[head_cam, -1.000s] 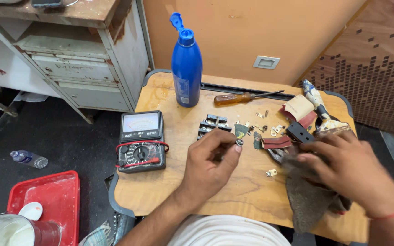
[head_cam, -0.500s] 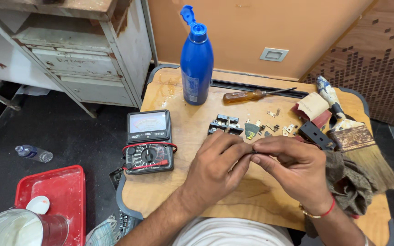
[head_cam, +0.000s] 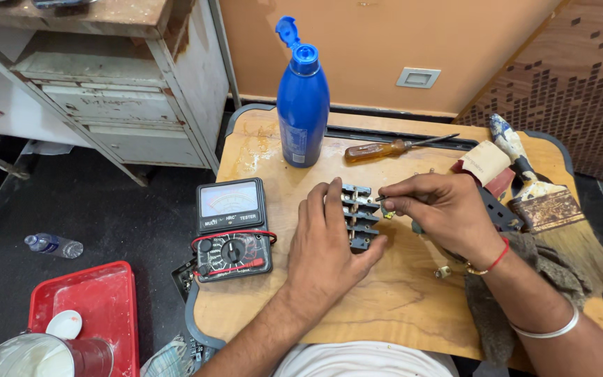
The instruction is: The person sands small metal components, wipes them with a cloth, and applies liquid from a blue bottle before reassembling them into an electrical terminal block.
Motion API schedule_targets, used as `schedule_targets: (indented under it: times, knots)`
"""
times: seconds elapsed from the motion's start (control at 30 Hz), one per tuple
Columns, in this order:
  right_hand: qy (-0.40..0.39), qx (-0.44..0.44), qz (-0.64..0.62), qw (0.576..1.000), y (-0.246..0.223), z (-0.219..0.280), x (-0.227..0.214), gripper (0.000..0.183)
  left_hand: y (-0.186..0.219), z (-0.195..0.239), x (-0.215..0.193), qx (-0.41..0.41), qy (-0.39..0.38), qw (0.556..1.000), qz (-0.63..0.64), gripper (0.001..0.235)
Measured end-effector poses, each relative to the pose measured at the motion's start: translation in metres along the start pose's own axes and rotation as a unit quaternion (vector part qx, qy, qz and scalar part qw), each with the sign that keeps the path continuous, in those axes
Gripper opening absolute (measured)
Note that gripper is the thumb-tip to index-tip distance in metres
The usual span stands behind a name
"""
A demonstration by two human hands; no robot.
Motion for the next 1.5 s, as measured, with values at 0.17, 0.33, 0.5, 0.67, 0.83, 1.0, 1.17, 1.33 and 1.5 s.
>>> schedule_targets:
  times: [0.17,0.33,0.5,0.67,0.83,1.0,1.17,1.33,1.5]
  knots:
    - [-0.018,0.056,-0.091,0.994,0.011,-0.003,0.005,0.017,-0.005,-0.001,0.006,0.009,-0.018,0.999,0.040,0.102]
    - [0.000,0.065,-0.062,0.996,0.016,0.009,0.001,0.010,0.002,-0.010,-0.003,0.040,-0.084,0.994,0.049,0.091]
    - [0.029,0.001,0.047,0.998,0.003,0.030,-0.012,0.008,0.015,-0.016,-0.010,0.073,-0.154,0.985,0.010,0.086]
    - [0.069,-0.077,0.082,0.991,-0.024,0.044,-0.009,0.018,0.021,-0.023,-0.007,0.112,-0.233,0.965,-0.049,0.087]
    - [0.115,-0.219,0.154,0.957,-0.052,0.059,-0.004,0.017,0.025,-0.035,0.008,0.161,-0.256,0.948,-0.095,0.091]
    - [0.118,-0.274,0.178,0.938,-0.066,0.061,-0.003,0.018,0.024,-0.033,0.002,0.179,-0.198,0.962,-0.052,0.096]
    - [0.042,-0.295,0.194,0.935,-0.076,0.049,0.005,0.022,0.009,-0.023,-0.008,0.139,-0.145,0.979,-0.023,0.098]
    - [-0.013,-0.224,0.232,0.946,-0.076,0.035,0.004,0.025,0.005,-0.015,-0.004,0.131,-0.131,0.982,-0.024,0.094]
    - [-0.087,-0.210,0.273,0.935,-0.081,0.028,0.012,0.028,0.001,-0.016,0.001,0.126,-0.127,0.983,-0.030,0.093]
Point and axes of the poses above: each hand's wrist, its own z-axis away from the middle knuckle, its own x-axis out of the palm, y = z × x, the point moved 7 cm from there along -z, towards the middle knuckle, and after that the axes turned 1 degree about -x, right-handed, at the moved point
